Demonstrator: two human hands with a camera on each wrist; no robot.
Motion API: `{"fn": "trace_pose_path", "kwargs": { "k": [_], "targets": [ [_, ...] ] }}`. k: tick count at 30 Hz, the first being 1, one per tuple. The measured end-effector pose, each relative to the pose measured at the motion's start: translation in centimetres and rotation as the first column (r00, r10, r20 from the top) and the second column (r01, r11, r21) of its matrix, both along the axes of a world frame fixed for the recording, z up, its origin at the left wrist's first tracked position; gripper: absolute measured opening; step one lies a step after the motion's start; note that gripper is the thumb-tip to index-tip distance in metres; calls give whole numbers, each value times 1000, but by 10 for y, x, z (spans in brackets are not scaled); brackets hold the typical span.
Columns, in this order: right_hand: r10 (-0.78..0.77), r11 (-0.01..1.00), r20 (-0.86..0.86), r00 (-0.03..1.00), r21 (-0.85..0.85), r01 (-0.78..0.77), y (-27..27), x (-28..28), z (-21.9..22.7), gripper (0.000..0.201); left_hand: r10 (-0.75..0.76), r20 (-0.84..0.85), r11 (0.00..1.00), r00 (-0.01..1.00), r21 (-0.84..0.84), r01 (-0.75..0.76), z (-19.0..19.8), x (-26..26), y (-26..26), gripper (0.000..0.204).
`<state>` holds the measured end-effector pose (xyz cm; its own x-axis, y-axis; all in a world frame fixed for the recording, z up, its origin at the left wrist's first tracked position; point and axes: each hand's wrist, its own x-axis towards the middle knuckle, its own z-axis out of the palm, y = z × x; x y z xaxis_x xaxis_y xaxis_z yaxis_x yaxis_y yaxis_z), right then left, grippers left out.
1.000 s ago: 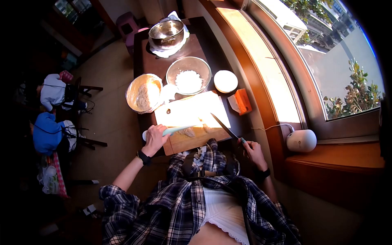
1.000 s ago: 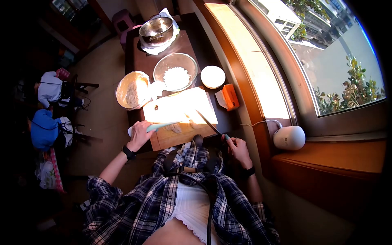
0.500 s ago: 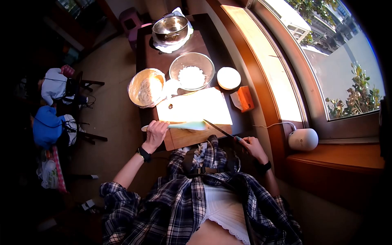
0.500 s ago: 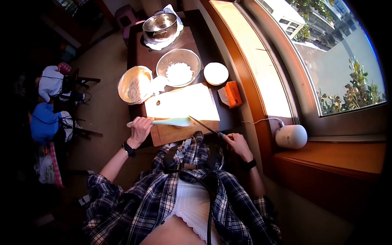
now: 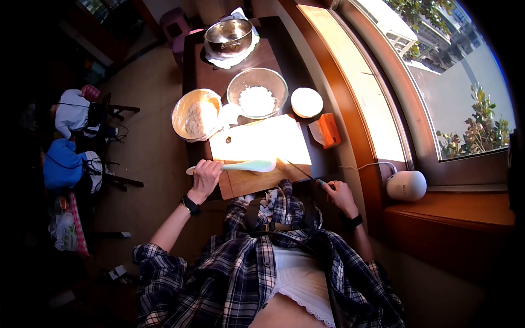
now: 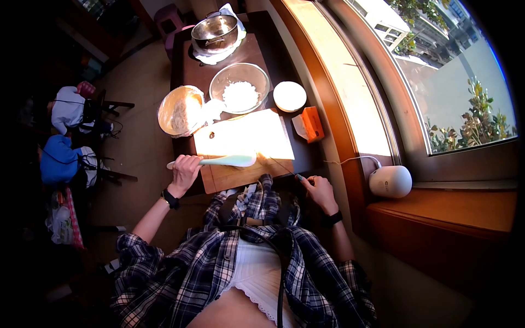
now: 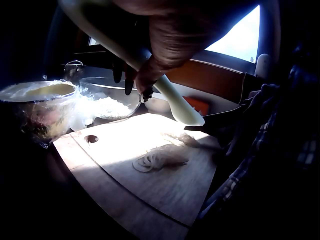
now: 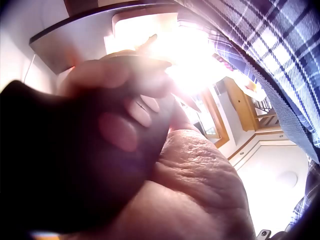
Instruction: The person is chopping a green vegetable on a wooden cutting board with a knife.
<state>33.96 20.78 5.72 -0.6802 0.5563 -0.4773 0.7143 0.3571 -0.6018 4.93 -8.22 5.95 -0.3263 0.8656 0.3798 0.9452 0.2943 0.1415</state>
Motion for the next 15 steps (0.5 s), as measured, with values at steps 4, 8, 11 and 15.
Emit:
{"fn": "trace_pose_path", "kwargs": {
  "k": [4,8,11,15],
  "targets": [
    [-30,999,-1,1000,-40,30,0,1,-1,43,76,100,996,992,-54,-71,-5,0,-2,16],
    [-155,931,-39,987,-339,133,6,10,-27,45,206,318,979,925,-69,-194,-15,3,-4,16],
    [-273,792,-40,961,-576,202,3,14,-35,45,428,516,904,742,-231,-360,-15,5,-5,19],
    [-378,693,-22,925,-670,267,-5,16,-45,43,459,568,888,683,-296,-352,-25,3,-13,23]
  ]
}}
